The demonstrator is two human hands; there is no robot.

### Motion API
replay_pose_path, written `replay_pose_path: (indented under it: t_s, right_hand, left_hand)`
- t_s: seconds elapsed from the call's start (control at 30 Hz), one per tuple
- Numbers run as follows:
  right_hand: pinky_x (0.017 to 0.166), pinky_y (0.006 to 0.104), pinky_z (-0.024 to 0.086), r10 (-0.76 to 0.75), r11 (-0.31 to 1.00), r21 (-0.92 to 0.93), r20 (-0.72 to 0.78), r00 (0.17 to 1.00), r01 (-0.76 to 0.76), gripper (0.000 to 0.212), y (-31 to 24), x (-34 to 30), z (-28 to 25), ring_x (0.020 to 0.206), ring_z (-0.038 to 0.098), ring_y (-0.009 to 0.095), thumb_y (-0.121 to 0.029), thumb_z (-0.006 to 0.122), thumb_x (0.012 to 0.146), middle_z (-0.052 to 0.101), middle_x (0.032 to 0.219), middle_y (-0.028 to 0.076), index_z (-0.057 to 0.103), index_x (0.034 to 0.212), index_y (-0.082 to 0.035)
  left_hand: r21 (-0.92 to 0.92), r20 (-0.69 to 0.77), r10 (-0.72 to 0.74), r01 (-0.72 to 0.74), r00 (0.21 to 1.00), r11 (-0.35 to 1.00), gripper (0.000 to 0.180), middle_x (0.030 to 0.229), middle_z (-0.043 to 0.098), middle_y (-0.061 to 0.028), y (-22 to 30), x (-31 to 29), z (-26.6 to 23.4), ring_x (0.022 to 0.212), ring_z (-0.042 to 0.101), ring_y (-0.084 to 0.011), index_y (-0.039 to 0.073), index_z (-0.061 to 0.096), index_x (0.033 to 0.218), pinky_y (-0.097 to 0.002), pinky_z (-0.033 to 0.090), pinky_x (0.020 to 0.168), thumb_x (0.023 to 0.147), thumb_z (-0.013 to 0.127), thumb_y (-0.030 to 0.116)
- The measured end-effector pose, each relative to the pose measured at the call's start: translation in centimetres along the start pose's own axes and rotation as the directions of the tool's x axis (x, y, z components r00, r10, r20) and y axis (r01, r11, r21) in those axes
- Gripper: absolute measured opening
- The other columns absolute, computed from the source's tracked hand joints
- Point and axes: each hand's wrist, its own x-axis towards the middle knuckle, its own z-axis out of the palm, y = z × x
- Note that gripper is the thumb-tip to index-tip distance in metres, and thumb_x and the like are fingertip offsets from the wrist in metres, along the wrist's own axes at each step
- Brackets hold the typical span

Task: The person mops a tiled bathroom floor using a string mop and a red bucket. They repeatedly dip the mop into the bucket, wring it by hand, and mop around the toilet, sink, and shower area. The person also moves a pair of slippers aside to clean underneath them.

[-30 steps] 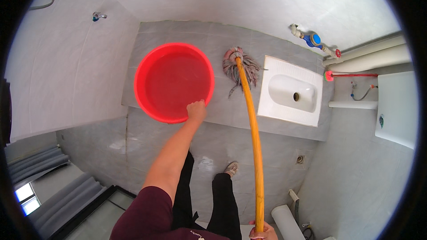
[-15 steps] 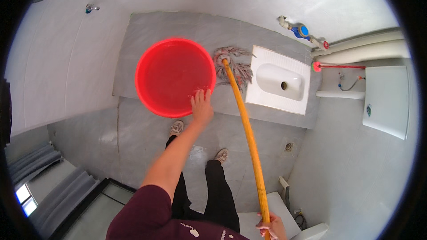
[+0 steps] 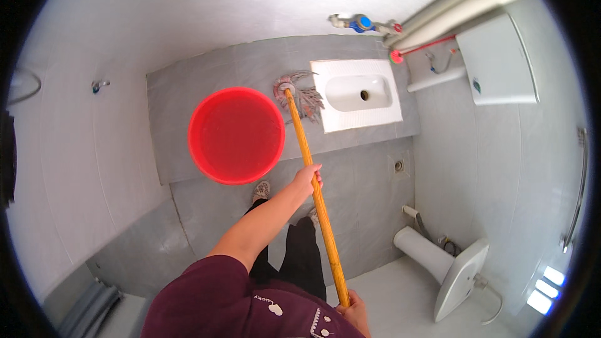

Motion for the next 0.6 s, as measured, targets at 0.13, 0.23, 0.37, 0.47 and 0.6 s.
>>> replay_pose_path:
  t_s: [0.13, 0.23, 0.37, 0.47, 0.6]
  right_hand:
    - [0.065, 0.0282, 0.045, -0.088, 0.991, -0.112, -0.149, 0.985, 0.071, 0.024, 8.6, -3.3, 3.3, 0.071, 0.055, 0.008, -0.016, 0.07, 0.085, 0.062, 0.077, 0.0, 0.063, 0.105, -0.005]
    - [0.066, 0.0336, 0.048, -0.057, 0.97, -0.243, -0.193, 0.98, 0.008, 0.026, 12.8, -6.5, 4.8, 0.072, 0.061, 0.015, -0.027, 0.068, 0.087, 0.066, 0.077, 0.006, 0.064, 0.105, -0.009]
    - [0.063, 0.0368, 0.049, -0.134, 0.944, -0.326, -0.239, 0.962, 0.05, 0.031, 20.9, -7.9, 7.3, 0.07, 0.063, 0.023, -0.031, 0.069, 0.084, 0.066, 0.076, 0.011, 0.064, 0.107, -0.011]
    - [0.061, 0.0392, 0.05, -0.219, 0.921, -0.375, -0.281, 0.934, 0.103, 0.035, 27.4, -8.1, 9.1, 0.068, 0.064, 0.029, -0.033, 0.07, 0.081, 0.066, 0.076, 0.014, 0.063, 0.108, -0.011]
    - [0.059, 0.0426, 0.05, -0.271, 0.949, -0.255, -0.356, 0.894, 0.186, 0.039, 33.7, -9.2, 10.5, 0.066, 0.066, 0.036, -0.037, 0.071, 0.079, 0.066, 0.074, 0.018, 0.063, 0.108, -0.013]
  left_hand:
    - [0.124, 0.095, -0.033, 0.021, 0.995, 0.992, 0.026, 0.07, 0.047, -0.0022, -2.6, -6.9, -1.1, 0.058, 0.046, -0.0166, 0.012, 0.048, 0.08, -0.0373, 0.042, 0.053, 0.083, 0.073, 0.019]
    - [0.219, 0.13, -0.074, 0.044, 0.989, 0.975, 0.028, 0.069, 0.046, -0.0009, -5.4, -13.0, -1.5, 0.059, 0.046, -0.0155, 0.013, 0.046, 0.081, -0.0357, 0.042, 0.056, 0.083, 0.073, 0.02]
    - [0.262, 0.144, -0.095, 0.055, 0.985, 0.964, 0.028, 0.068, 0.046, 0.0, -7.8, -19.8, -4.8, 0.06, 0.045, -0.0142, 0.013, 0.046, 0.081, -0.0336, 0.042, 0.057, 0.083, 0.073, 0.02]
    - [0.276, 0.16, -0.129, 0.081, 0.979, 0.958, 0.027, 0.067, 0.046, -0.0001, -9.3, -23.3, -7.5, 0.059, 0.045, -0.0147, 0.013, 0.047, 0.081, -0.0333, 0.042, 0.057, 0.082, 0.073, 0.018]
    - [0.306, 0.205, -0.105, 0.038, 0.973, 0.951, 0.026, 0.066, 0.045, -0.0001, -12.0, -28.0, -10.3, 0.059, 0.045, -0.0155, 0.013, 0.046, 0.08, -0.0337, 0.042, 0.059, 0.081, 0.073, 0.017]
